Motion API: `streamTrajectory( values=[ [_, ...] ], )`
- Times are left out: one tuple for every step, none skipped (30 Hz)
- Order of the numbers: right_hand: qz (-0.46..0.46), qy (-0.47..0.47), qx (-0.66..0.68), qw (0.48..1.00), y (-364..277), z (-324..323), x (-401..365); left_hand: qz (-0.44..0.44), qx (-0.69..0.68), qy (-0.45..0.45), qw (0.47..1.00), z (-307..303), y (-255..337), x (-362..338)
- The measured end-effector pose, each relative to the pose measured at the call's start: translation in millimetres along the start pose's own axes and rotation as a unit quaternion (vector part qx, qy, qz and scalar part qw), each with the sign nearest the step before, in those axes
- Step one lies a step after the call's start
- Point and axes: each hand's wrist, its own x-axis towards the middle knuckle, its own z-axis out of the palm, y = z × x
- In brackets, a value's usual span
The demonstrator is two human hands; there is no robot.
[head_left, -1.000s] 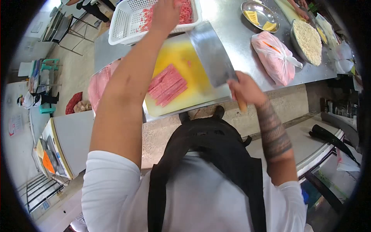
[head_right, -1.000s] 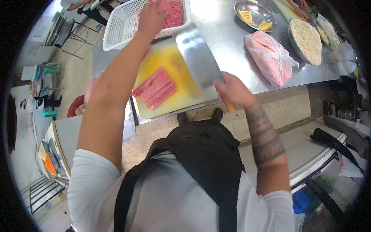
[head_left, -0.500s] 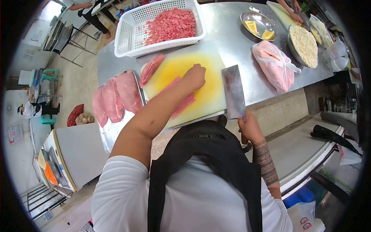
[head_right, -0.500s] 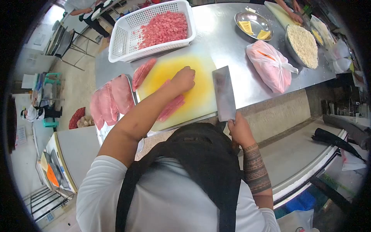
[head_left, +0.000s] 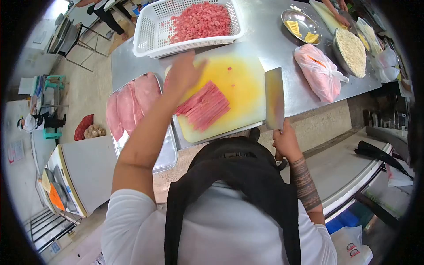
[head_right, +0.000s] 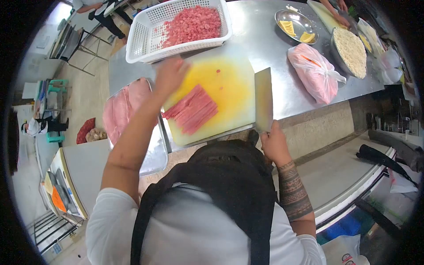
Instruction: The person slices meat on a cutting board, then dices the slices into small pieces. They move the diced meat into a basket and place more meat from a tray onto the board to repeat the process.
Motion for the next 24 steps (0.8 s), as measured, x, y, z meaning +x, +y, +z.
streamTrajectory(
  values=[
    [0.018,-0.005,0.003,1.0,-3,0,0,0.033,0.012,-0.026,0.999,18,4,-42],
    [0.038,-0.01,0.006,0.999,-4,1,0,0.002,0.059,-0.076,0.995,22,25,-80],
    [0.01,0.004,-0.01,1.0,1,5,1,-0.029,0.104,-0.127,0.986,27,41,-109],
    [-0.017,0.018,-0.027,0.999,11,9,3,-0.007,0.129,-0.099,0.987,32,43,-123],
    [-0.067,0.038,-0.047,0.996,20,13,7,0.016,0.153,-0.07,0.986,41,41,-135],
    [-0.116,0.06,-0.069,0.989,29,17,12,0.04,0.177,-0.039,0.983,47,39,-141],
    [-0.187,0.088,-0.093,0.974,35,20,16,0.057,0.174,-0.035,0.982,51,34,-143],
    [-0.257,0.115,-0.117,0.952,41,23,19,0.075,0.172,-0.03,0.982,55,27,-141],
    [-0.207,0.081,-0.084,0.971,33,22,18,0.093,0.169,-0.024,0.981,57,21,-138],
    [-0.155,0.046,-0.051,0.985,18,21,14,0.103,0.163,-0.04,0.98,57,18,-135],
    [-0.116,0.021,-0.023,0.993,3,20,12,0.112,0.158,-0.055,0.98,57,15,-130],
    [-0.075,-0.001,0.003,0.997,-12,18,9,0.122,0.153,-0.069,0.978,56,14,-125],
    [-0.046,-0.013,0.024,0.999,-25,17,7,0.135,0.144,-0.063,0.978,55,13,-122],
    [-0.016,-0.024,0.046,0.999,-31,18,6,0.148,0.134,-0.058,0.978,53,12,-120],
    [-0.017,-0.024,0.049,0.998,-30,19,6,0.162,0.125,-0.052,0.977,53,10,-117],
    [-0.017,-0.022,0.052,0.998,-28,20,6,0.165,0.133,-0.043,0.976,55,4,-107],
    [-0.017,-0.019,0.056,0.998,-26,21,5,0.169,0.14,-0.035,0.975,58,-3,-95],
    [-0.015,-0.016,0.04,0.999,-24,23,2,0.174,0.146,-0.027,0.973,61,-8,-84],
    [-0.014,-0.013,0.022,1.0,-22,24,0,0.168,0.144,-0.052,0.974,57,-4,-73],
    [-0.013,-0.01,0.004,1.0,-20,26,-2,0.161,0.142,-0.076,0.974,51,-2,-62],
    [-0.036,0.013,-0.023,0.999,-9,29,0,0.153,0.141,-0.1,0.973,46,1,-56],
    [-0.059,0.035,-0.05,0.996,3,34,4,0.157,0.134,-0.086,0.975,48,0,-59],
    [-0.08,0.055,-0.07,0.993,14,37,7,0.162,0.128,-0.073,0.976,51,-2,-63],
    [-0.1,0.075,-0.091,0.988,17,39,8,0.167,0.122,-0.061,0.976,51,1,-67]
  ],
)
